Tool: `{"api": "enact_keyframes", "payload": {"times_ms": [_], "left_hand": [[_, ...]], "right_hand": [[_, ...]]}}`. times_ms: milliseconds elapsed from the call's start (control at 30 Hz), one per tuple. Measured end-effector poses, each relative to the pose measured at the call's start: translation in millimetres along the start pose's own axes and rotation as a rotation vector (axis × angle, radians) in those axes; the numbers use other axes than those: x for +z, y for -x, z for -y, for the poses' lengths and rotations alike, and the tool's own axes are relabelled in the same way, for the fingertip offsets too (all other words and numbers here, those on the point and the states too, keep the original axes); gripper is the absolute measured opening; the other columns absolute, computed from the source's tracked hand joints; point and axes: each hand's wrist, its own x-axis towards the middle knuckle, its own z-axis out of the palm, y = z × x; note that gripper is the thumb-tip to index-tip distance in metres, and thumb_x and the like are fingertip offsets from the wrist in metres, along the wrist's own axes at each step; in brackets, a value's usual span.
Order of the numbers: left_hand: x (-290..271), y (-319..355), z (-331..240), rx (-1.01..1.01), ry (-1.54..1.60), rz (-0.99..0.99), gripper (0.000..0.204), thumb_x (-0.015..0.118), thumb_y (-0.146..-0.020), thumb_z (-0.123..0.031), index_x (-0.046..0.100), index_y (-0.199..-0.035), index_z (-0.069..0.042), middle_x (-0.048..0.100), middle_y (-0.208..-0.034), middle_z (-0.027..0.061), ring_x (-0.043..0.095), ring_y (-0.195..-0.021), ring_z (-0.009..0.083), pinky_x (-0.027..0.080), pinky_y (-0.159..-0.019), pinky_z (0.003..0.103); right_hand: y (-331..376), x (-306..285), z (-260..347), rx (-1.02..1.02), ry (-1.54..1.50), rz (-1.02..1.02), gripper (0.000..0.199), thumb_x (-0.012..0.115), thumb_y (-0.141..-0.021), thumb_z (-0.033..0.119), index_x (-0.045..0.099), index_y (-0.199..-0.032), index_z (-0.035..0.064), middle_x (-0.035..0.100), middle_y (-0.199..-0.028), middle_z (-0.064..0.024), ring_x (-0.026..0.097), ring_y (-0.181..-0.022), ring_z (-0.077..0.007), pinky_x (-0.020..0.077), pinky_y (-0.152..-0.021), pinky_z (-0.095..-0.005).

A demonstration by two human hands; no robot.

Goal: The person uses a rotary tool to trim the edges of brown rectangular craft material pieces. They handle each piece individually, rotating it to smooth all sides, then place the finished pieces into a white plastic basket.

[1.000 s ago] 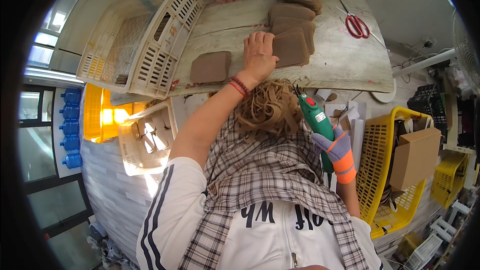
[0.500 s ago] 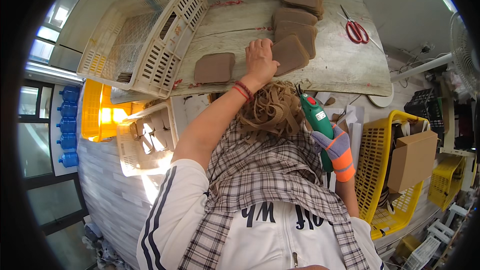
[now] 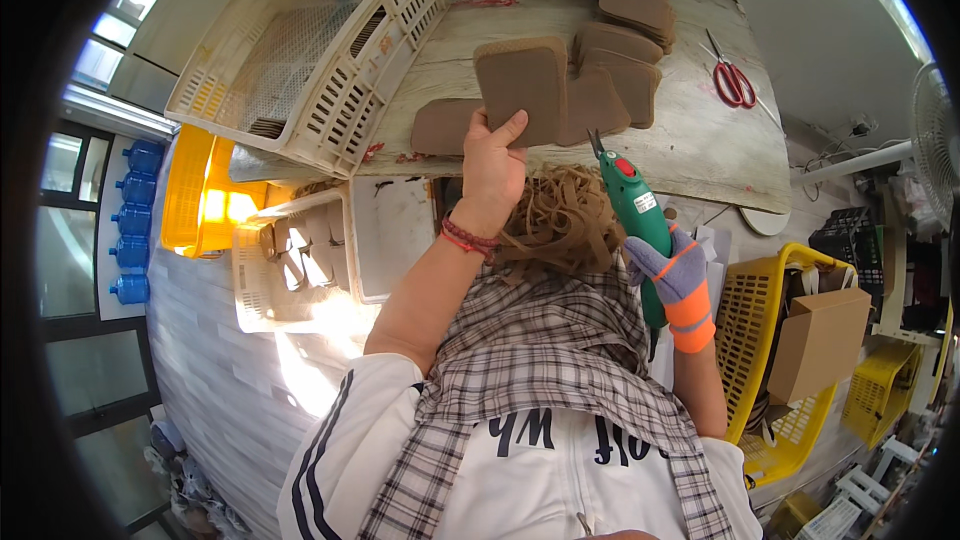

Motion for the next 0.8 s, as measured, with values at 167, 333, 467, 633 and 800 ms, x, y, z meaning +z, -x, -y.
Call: {"api": "enact_keyframes", "payload": {"times_ms": [167,333,467,633,800], "left_hand": [[-5,6,7,-0.039,0.311,-0.013,0.030,0.060,-0.084,0.006,0.053,-0.112,-0.004,0.059,-0.114,0.0078,0.056,-0.107,0.0212,0.044,-0.100,0.036],[2,8,10,-0.041,0.407,-0.078,0.029,0.060,-0.084,0.006,0.055,-0.110,-0.005,0.059,-0.114,0.0081,0.056,-0.108,0.0213,0.045,-0.099,0.036],[-1,9,17,-0.090,0.435,-0.053,0.033,0.060,-0.084,0.006,0.053,-0.113,-0.006,0.058,-0.116,0.0079,0.054,-0.110,0.0223,0.045,-0.099,0.037],[7,20,20,-0.160,0.392,-0.084,0.036,0.059,-0.084,0.006,0.050,-0.117,-0.007,0.056,-0.120,0.0074,0.053,-0.114,0.0229,0.042,-0.102,0.038],[2,29,30,-0.209,0.293,-0.003,0.035,0.058,-0.086,0.004,0.050,-0.118,-0.007,0.057,-0.119,0.0070,0.053,-0.112,0.0230,0.043,-0.099,0.038]], "right_hand": [[-5,12,14,0.016,-0.018,0.037,0.035,0.075,-0.078,0.021,0.056,-0.099,0.0001,0.062,-0.069,-0.0033,0.056,-0.053,-0.0080,0.0446,-0.048,-0.0214],[-6,14,16,0.030,0.030,0.055,0.035,0.076,-0.078,0.021,0.056,-0.098,0.0003,0.061,-0.068,-0.0036,0.057,-0.053,-0.0084,0.0452,-0.048,-0.0215],[-6,15,16,0.037,0.001,0.076,0.035,0.076,-0.078,0.021,0.056,-0.098,0.0000,0.061,-0.068,-0.0038,0.057,-0.053,-0.0083,0.0453,-0.048,-0.0216],[-6,13,15,0.027,-0.031,0.059,0.035,0.075,-0.078,0.020,0.057,-0.098,-0.0003,0.062,-0.069,-0.0038,0.057,-0.053,-0.0081,0.0453,-0.048,-0.0215],[-4,12,19,0.016,-0.075,0.026,0.035,0.076,-0.078,0.020,0.057,-0.099,-0.0002,0.062,-0.070,-0.0034,0.056,-0.052,-0.0077,0.0450,-0.048,-0.0210]]}}
